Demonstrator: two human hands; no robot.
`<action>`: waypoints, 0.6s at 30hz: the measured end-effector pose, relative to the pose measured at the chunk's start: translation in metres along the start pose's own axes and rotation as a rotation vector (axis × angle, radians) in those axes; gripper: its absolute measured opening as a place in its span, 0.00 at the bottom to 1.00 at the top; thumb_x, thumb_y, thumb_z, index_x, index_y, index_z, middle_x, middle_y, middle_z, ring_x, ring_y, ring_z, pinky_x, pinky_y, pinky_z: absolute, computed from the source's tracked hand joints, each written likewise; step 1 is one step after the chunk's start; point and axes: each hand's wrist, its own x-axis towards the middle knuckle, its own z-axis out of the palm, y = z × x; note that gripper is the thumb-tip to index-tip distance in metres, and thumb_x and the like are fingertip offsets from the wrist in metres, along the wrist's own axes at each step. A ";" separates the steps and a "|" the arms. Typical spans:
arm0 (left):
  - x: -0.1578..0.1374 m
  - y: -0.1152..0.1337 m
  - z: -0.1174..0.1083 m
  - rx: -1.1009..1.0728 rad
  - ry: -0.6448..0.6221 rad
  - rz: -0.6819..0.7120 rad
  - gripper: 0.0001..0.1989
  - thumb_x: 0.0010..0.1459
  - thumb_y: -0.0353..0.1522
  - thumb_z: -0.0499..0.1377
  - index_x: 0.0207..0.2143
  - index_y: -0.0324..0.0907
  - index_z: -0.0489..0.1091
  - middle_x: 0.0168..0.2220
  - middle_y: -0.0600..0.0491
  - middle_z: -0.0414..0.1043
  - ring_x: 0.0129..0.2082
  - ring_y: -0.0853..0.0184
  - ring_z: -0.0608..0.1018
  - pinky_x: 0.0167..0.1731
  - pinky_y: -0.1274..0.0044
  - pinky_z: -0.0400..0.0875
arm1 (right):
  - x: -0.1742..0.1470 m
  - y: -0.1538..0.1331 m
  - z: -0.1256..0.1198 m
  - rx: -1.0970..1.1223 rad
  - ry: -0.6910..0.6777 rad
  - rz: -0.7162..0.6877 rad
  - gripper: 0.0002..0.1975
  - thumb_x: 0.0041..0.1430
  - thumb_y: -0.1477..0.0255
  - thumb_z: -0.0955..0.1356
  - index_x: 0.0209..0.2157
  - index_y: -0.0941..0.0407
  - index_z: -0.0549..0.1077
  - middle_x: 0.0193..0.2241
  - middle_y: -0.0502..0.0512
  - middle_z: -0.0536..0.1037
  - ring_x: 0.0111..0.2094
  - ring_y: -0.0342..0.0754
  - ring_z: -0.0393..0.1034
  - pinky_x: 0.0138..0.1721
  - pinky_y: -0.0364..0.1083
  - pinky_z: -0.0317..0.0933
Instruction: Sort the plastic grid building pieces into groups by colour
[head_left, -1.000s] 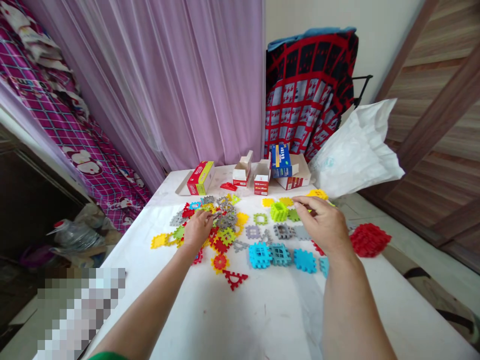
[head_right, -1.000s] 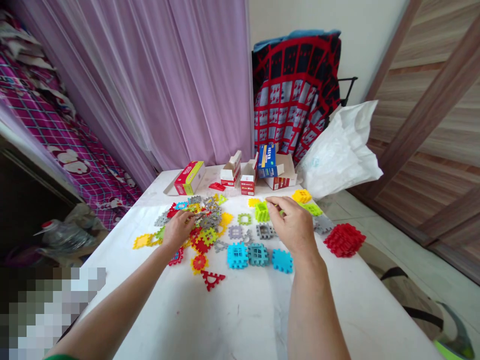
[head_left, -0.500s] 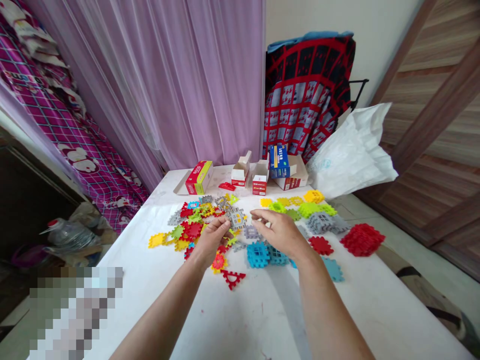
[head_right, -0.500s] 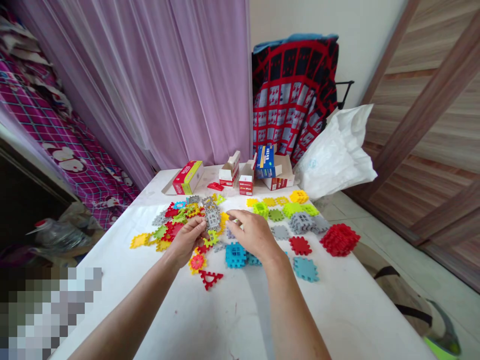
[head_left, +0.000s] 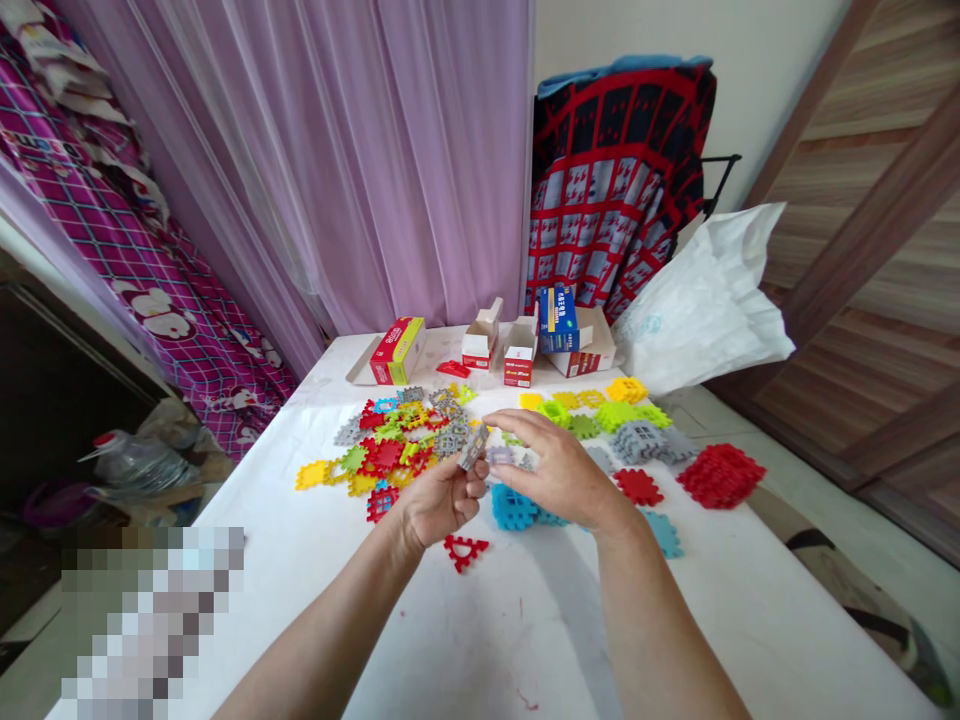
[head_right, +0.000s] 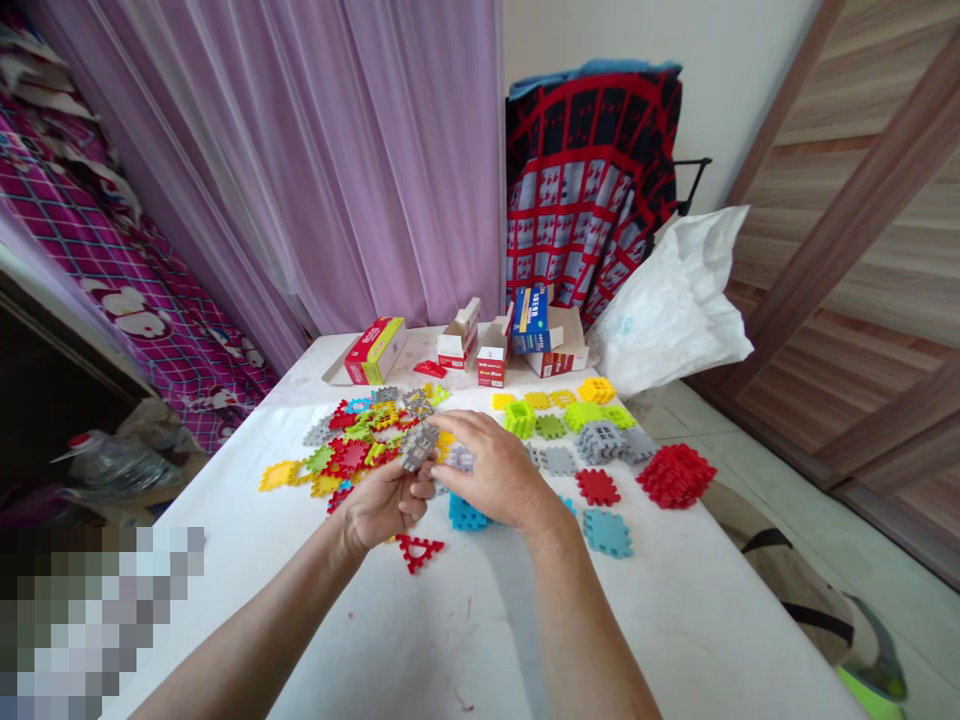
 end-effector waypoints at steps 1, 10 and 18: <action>0.000 -0.002 0.000 -0.010 -0.001 -0.013 0.04 0.56 0.29 0.62 0.32 0.38 0.68 0.25 0.57 0.65 0.18 0.80 0.64 0.14 0.89 0.50 | 0.000 0.000 0.000 0.004 -0.003 -0.009 0.24 0.54 0.75 0.69 0.53 0.49 0.72 0.52 0.54 0.76 0.53 0.50 0.69 0.57 0.52 0.61; -0.003 -0.007 0.000 0.174 0.009 -0.029 0.09 0.59 0.36 0.61 0.34 0.40 0.67 0.26 0.57 0.67 0.17 0.78 0.66 0.12 0.87 0.48 | 0.003 0.004 0.012 0.183 0.033 0.216 0.12 0.58 0.70 0.66 0.43 0.54 0.77 0.36 0.53 0.82 0.34 0.46 0.74 0.39 0.45 0.67; -0.006 -0.015 0.002 0.504 0.197 0.379 0.20 0.45 0.46 0.69 0.32 0.40 0.72 0.32 0.51 0.77 0.24 0.74 0.74 0.16 0.84 0.52 | 0.000 0.022 0.013 0.293 0.066 0.423 0.14 0.57 0.67 0.66 0.43 0.57 0.75 0.25 0.48 0.76 0.25 0.43 0.69 0.29 0.43 0.63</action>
